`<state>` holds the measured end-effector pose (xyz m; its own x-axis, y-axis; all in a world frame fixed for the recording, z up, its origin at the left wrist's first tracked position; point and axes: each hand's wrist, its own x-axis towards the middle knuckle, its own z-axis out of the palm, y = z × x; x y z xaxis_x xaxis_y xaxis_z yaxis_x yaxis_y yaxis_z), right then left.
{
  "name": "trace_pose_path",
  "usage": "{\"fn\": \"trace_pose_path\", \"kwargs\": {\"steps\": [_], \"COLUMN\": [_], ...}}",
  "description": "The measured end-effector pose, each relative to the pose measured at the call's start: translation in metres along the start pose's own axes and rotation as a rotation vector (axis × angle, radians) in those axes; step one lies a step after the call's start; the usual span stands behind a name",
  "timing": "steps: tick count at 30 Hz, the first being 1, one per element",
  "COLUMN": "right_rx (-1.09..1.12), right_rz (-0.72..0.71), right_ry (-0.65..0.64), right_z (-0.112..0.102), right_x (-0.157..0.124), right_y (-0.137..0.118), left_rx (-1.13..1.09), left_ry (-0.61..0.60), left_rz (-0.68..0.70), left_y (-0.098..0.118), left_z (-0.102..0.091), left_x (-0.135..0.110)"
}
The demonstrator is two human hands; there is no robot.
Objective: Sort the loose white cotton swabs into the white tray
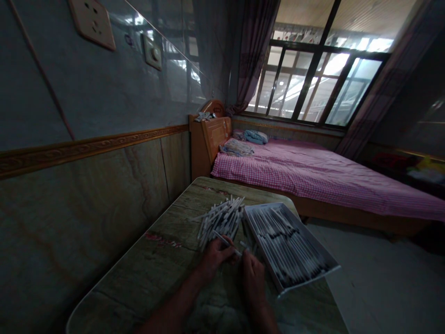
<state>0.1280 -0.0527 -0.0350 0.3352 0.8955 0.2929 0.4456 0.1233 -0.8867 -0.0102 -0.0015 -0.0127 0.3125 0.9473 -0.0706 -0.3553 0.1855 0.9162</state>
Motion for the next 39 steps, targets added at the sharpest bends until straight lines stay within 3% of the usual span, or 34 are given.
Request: {"fn": "trace_pose_path", "kwargs": {"steps": [7, 12, 19, 34, 39], "right_rx": [0.069, 0.043, 0.044, 0.051, 0.144], "right_rz": [0.014, 0.034, 0.037, -0.065, 0.030], "right_ry": [-0.002, 0.059, -0.016, -0.051, 0.051], "right_z": [-0.002, 0.001, 0.000, 0.006, 0.001], "right_x": [-0.002, 0.001, 0.001, 0.001, 0.000], "right_y": [-0.013, -0.010, -0.016, -0.010, -0.013], "left_rx": [-0.002, 0.036, 0.023, -0.050, -0.076], "left_ry": [0.050, -0.003, 0.016, 0.199, 0.224], "left_rz": [-0.004, 0.004, 0.013, -0.001, -0.014], "left_y": [0.002, 0.006, 0.007, 0.006, 0.009], "left_z": [0.000, 0.003, 0.005, 0.005, 0.006], "left_x": [0.002, -0.001, -0.001, 0.004, 0.003]}}
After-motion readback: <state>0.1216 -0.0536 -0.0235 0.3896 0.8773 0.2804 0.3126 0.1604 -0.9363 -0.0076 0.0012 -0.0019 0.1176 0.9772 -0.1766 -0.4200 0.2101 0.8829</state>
